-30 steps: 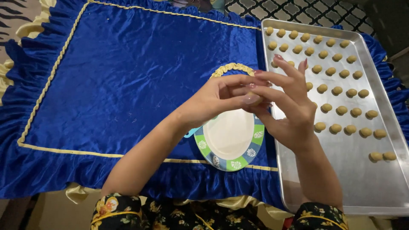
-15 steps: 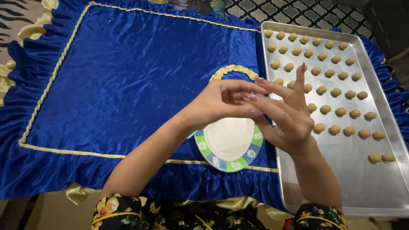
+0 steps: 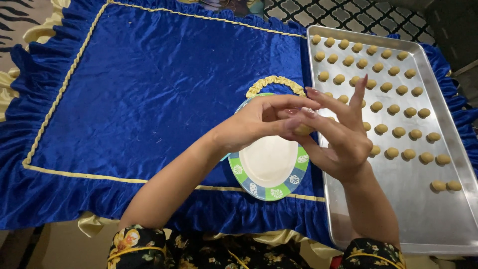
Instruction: The person is forming small dough balls by hand and placing them in neat rows on a metal baking tray.
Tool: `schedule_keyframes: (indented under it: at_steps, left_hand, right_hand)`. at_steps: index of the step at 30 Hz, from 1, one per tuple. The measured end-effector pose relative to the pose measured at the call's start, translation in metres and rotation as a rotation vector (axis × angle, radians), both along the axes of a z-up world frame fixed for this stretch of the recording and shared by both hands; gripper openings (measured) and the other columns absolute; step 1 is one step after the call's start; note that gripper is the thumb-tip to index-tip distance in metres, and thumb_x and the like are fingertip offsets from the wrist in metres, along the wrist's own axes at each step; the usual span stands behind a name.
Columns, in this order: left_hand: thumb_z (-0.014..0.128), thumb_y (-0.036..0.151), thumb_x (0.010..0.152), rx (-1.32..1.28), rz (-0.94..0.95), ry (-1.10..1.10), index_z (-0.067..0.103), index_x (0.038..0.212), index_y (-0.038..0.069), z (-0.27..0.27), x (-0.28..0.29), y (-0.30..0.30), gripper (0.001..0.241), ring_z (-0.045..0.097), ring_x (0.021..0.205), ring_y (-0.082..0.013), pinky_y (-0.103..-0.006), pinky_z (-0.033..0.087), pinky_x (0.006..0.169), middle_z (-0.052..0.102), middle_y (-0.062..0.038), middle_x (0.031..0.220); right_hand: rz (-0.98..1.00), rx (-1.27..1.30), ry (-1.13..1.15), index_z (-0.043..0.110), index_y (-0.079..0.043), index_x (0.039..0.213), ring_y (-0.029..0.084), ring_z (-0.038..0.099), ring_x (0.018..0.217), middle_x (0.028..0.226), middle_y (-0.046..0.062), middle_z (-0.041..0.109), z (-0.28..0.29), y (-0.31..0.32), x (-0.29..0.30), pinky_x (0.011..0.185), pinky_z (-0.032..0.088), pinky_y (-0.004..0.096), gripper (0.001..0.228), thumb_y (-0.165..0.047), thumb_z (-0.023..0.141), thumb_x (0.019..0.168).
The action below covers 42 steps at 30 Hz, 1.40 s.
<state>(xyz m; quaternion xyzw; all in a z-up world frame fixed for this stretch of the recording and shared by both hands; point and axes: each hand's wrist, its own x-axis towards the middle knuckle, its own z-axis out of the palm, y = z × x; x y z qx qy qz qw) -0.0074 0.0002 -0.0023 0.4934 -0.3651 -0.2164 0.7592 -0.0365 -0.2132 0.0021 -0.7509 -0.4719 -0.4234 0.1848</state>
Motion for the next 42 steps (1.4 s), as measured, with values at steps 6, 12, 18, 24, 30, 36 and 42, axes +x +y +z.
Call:
schedule_keyframes:
  at_steps: [6, 12, 18, 24, 30, 36, 42]
  left_hand:
    - [0.074, 0.022, 0.095, -0.044, 0.001, -0.017, 0.066, 0.131, 0.009, -0.006, 0.001, -0.002, 0.039, 0.074, 0.114, -0.0218, -0.0306, 0.065, 0.091, 0.075, -0.014, 0.122]
    - [0.080, 0.024, 0.091, -0.073, 0.049, -0.037, 0.069, 0.127, 0.013, -0.010, 0.001, -0.004, 0.039, 0.069, 0.106, -0.0101, -0.0261, 0.059, 0.093, 0.073, 0.000, 0.115]
    - [0.074, 0.028, 0.094, -0.037, -0.076, -0.013, 0.064, 0.135, 0.008, -0.004, 0.000, -0.001, 0.046, 0.072, 0.117, -0.0238, -0.0359, 0.063, 0.100, 0.074, -0.012, 0.122]
    - [0.080, 0.025, 0.092, -0.115, -0.056, 0.004, 0.069, 0.126, 0.009, -0.013, 0.003, -0.003, 0.039, 0.071, 0.111, -0.0169, -0.0308, 0.062, 0.097, 0.073, -0.006, 0.118]
    - [0.074, 0.034, 0.096, -0.031, -0.121, -0.006, 0.063, 0.137, 0.013, -0.004, 0.001, 0.003, 0.048, 0.070, 0.123, -0.0268, -0.0395, 0.062, 0.103, 0.072, -0.012, 0.128]
    - [0.080, 0.022, 0.093, -0.121, -0.104, 0.069, 0.067, 0.125, 0.011, -0.011, 0.001, -0.003, 0.037, 0.072, 0.100, -0.0138, -0.0296, 0.062, 0.089, 0.074, -0.003, 0.106]
    - [0.080, 0.028, 0.091, -0.071, -0.106, 0.009, 0.057, 0.141, 0.014, -0.017, 0.006, -0.002, 0.057, 0.069, 0.110, -0.0131, -0.0283, 0.058, 0.095, 0.071, -0.002, 0.117]
  right_hand:
    - [-0.010, -0.103, 0.047, 0.050, -0.009, 0.136, 0.050, 0.059, 0.135, 0.116, 0.012, 0.080, 0.005, -0.003, -0.003, 0.122, 0.003, 0.080, 0.059, -0.018, 0.093, 0.096]
    - [0.032, -0.048, 0.032, 0.060, -0.002, 0.123, 0.053, 0.068, 0.121, 0.101, 0.018, 0.077, 0.005, 0.000, -0.003, 0.123, 0.010, 0.078, 0.037, -0.004, 0.085, 0.096]
    - [0.075, -0.056, 0.100, 0.054, -0.007, 0.131, 0.050, 0.062, 0.130, 0.099, 0.012, 0.076, 0.003, -0.003, -0.003, 0.124, 0.007, 0.079, 0.046, 0.002, 0.082, 0.097]
    - [0.021, -0.071, -0.061, 0.064, -0.002, 0.115, 0.053, 0.072, 0.112, 0.100, 0.009, 0.078, 0.003, 0.005, -0.006, 0.114, 0.009, 0.086, 0.027, -0.003, 0.083, 0.096]
    - [0.050, -0.040, 0.052, 0.063, -0.004, 0.122, 0.048, 0.070, 0.119, 0.113, 0.020, 0.072, 0.005, 0.000, -0.007, 0.122, 0.010, 0.082, 0.041, 0.002, 0.089, 0.092]
    - [0.031, -0.112, 0.008, 0.062, -0.004, 0.121, 0.053, 0.068, 0.120, 0.100, 0.009, 0.075, 0.009, 0.002, -0.009, 0.118, 0.008, 0.082, 0.036, -0.002, 0.087, 0.095]
    - [0.033, -0.126, -0.010, 0.058, -0.006, 0.128, 0.047, 0.064, 0.125, 0.112, 0.010, 0.080, 0.008, 0.001, -0.010, 0.119, 0.009, 0.082, 0.042, -0.006, 0.087, 0.097]
